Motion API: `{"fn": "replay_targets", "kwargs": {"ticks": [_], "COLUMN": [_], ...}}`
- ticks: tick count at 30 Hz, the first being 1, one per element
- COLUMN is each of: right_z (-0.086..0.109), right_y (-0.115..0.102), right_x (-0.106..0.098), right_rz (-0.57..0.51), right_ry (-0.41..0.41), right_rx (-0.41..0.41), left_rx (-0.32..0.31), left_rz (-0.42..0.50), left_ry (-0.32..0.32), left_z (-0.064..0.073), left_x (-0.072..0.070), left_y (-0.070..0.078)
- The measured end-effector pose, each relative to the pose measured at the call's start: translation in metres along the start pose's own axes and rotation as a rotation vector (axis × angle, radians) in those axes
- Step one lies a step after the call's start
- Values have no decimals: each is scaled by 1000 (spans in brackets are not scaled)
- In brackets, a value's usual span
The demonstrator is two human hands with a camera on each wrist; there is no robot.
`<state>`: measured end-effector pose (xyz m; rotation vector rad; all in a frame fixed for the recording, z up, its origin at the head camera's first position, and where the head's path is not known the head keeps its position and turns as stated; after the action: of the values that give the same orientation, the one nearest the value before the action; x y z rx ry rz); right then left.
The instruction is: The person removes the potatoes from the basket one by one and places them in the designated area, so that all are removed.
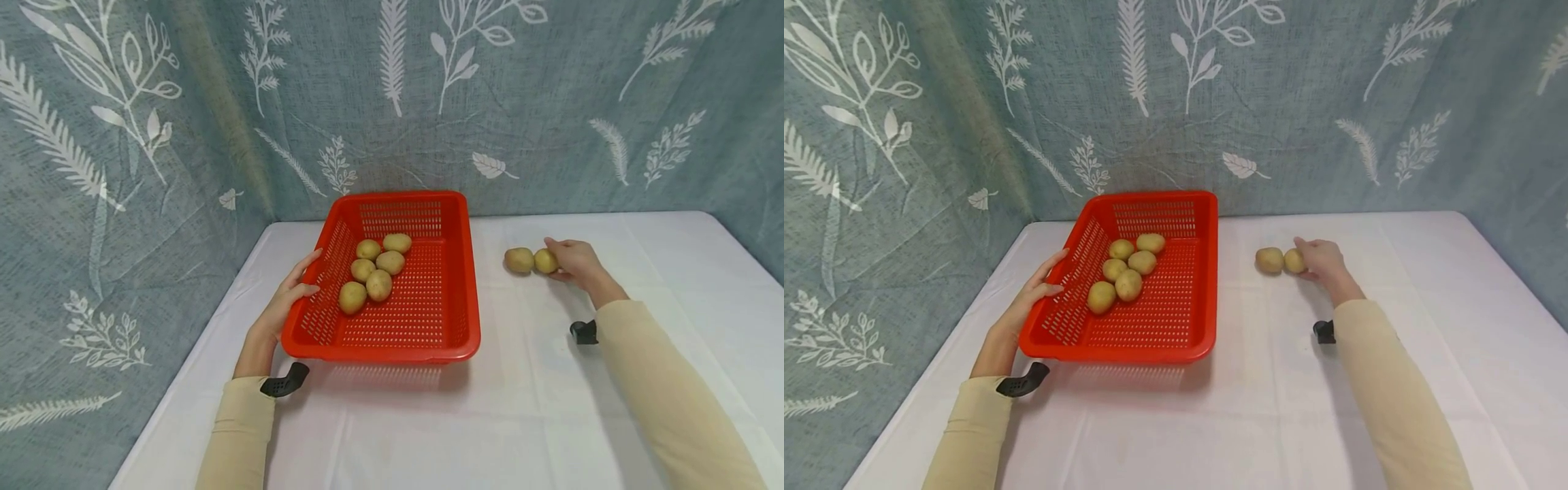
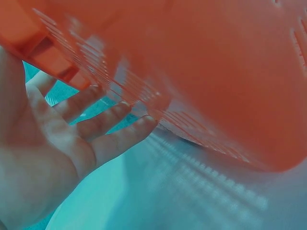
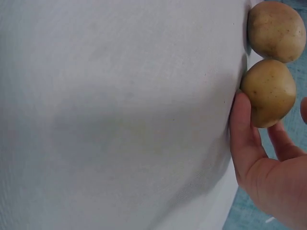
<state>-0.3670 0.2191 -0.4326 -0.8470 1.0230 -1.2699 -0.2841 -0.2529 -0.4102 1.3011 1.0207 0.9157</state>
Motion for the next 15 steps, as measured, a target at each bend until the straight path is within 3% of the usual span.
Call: {"fn": "replay_targets", "kwargs": {"ticks": [15], "right_z": [3], "right_y": [3], "right_x": [-15], "right_rz": [-141], "right_ry": [35], "right_rx": [53], "left_rx": [9], "left_rz": [3], "left_ry": [-11], "left_z": [1], "left_x": [2], "left_y": [5]}}
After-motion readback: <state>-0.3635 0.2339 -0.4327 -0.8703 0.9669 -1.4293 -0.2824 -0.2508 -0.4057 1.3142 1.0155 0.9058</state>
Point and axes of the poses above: each hand's wrist, its own z-axis away from the middle knuckle, its own x-axis out of the palm, y = z × x, the point moved 6 cm from there along -z, towards the middle knuckle, and after that the axes turned 13 degrees about -z, right-handed, at the moved point
